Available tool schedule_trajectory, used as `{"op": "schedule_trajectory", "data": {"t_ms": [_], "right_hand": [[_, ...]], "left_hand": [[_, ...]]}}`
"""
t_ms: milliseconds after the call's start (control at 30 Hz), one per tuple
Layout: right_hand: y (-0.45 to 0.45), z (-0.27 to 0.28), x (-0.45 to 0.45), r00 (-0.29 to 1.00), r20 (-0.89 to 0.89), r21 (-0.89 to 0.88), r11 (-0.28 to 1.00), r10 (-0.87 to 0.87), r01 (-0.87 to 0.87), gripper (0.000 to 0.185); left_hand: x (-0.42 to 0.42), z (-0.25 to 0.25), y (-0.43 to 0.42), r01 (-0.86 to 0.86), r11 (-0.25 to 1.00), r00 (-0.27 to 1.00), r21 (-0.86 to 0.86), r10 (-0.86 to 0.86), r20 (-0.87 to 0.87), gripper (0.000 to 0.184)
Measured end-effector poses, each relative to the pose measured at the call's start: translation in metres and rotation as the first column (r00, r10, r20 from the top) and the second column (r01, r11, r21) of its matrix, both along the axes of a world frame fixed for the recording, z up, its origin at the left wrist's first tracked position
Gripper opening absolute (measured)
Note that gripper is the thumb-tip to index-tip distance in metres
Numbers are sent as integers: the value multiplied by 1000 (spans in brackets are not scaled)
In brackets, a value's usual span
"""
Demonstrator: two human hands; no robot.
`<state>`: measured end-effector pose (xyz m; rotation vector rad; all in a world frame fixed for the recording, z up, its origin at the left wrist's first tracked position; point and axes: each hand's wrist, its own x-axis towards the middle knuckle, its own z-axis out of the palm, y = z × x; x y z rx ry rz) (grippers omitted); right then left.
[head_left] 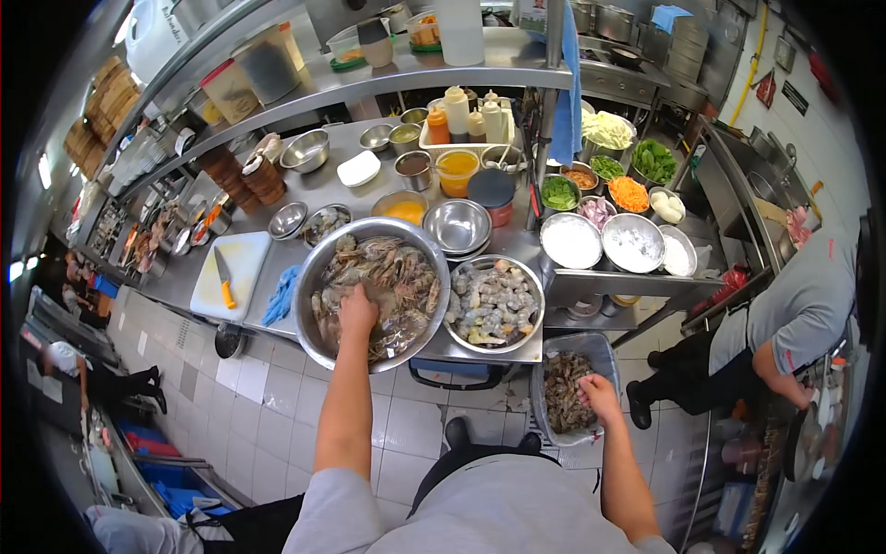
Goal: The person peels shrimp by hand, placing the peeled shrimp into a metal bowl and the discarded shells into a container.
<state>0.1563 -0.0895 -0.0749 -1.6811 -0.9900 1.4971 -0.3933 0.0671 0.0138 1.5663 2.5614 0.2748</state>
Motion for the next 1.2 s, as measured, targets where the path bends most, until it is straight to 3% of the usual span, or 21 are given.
{"op": "schedule_trajectory", "data": {"t_ms": [133,200,267,300,333,367,400,467,500,533,600,667,733,800,833,867,967,1033,1067,1133,1200], "right_hand": [[-2,4,-5,997,-75,0,1000,-17,17,13],[-3,9,-3,996,-82,10,999,-33,34,12],[-1,18,0,991,-129,6,999,-44,45,12],[1,24,0,990,-132,6,999,-43,44,12],[4,30,-2,989,-142,47,998,-37,44,11],[9,38,-3,988,-153,87,995,-29,42,12],[14,50,-8,988,-154,90,995,-24,38,12],[25,77,-22,969,-245,161,984,-37,78,17],[31,87,-24,971,-239,199,980,18,30,26],[36,99,-29,972,-235,200,979,7,41,26],[46,129,-45,984,-78,471,876,158,-103,38],[52,168,-57,970,1,459,861,245,-218,47],[59,175,-61,946,118,545,776,304,-317,48],[64,155,-63,952,-56,508,830,300,-232,46],[63,155,-57,947,-83,398,882,311,-255,42],[65,139,-53,963,-41,452,865,265,-219,34],[54,110,-26,985,-18,274,948,173,-161,28],[48,94,-15,971,183,171,967,155,-187,27],[44,86,-10,971,182,167,969,154,-185,27],[35,100,-7,912,370,113,966,175,-232,33],[30,99,-1,910,382,106,970,165,-220,34]], "left_hand": [[-10,6,-7,131,989,990,74,-127,-63,37],[-15,21,-13,117,952,991,283,-131,30,31],[-15,38,-19,176,903,984,392,-172,-46,32],[-11,52,-21,78,871,914,485,-257,315,32],[-7,69,-26,-53,844,708,534,-346,616,33],[10,93,-35,-160,854,554,495,-337,761,34],[24,109,-41,-164,852,556,497,-336,760,34],[53,131,-47,-205,894,125,399,-381,916,33],[70,137,-49,-199,894,120,401,-384,916,33],[89,141,-50,-156,917,-27,367,-375,927,33],[129,140,-49,-18,944,-273,331,-323,906,34],[173,119,-47,114,943,-365,312,-252,896,34],[224,110,-53,206,945,-372,255,-166,913,35],[264,83,-53,346,910,-404,228,-75,912,35],[284,76,-56,365,909,-414,200,-34,910,35],[300,69,-59,382,908,-421,173,4,907,34],[327,36,-58,514,786,57,342,-429,901,32],[342,25,-62,632,557,316,538,-820,477,40],[349,20,-64,693,418,317,587,-908,272,45],[362,28,-75,834,365,344,415,-930,127,46],[372,24,-76,852,272,272,447,-960,64,46]]}}
